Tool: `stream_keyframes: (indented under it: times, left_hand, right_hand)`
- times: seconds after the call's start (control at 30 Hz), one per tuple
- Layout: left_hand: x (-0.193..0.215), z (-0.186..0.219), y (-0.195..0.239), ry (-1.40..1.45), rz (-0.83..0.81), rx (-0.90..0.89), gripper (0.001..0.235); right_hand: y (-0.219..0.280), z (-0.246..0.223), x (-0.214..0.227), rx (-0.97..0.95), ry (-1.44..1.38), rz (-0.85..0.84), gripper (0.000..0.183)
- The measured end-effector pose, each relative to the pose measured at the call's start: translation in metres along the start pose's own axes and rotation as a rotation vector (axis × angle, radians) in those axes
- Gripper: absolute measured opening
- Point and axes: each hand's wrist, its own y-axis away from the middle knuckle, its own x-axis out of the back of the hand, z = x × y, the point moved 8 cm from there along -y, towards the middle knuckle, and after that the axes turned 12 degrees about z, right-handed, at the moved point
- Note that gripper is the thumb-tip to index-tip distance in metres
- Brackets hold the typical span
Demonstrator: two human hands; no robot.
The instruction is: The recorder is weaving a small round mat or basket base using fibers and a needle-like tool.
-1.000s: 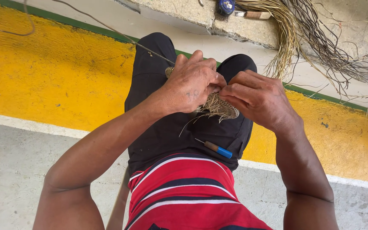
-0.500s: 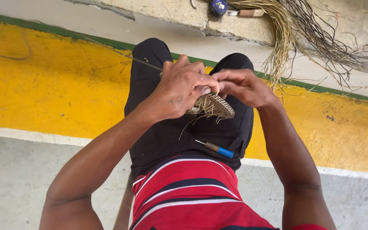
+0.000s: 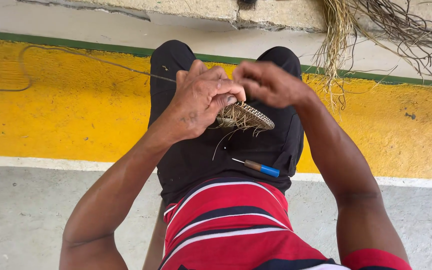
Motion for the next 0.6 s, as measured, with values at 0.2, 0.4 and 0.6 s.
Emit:
stream_keyframes:
  times: [0.2, 0.4, 0.6]
  left_hand:
    - [-0.002, -0.004, 0.003, -0.004, 0.040, -0.008, 0.014]
    - [-0.001, 0.006, 0.008, 0.000, 0.061, -0.078, 0.015]
    - [0.003, 0.001, 0.006, -0.035, 0.107, -0.115, 0.019]
  right_hand:
    - [0.018, 0.008, -0.007, -0.372, -0.418, 0.080, 0.023]
    - [0.023, 0.007, -0.016, -0.136, -0.427, -0.134, 0.015]
    - [0.000, -0.005, 0.002, 0.068, 0.157, 0.047, 0.015]
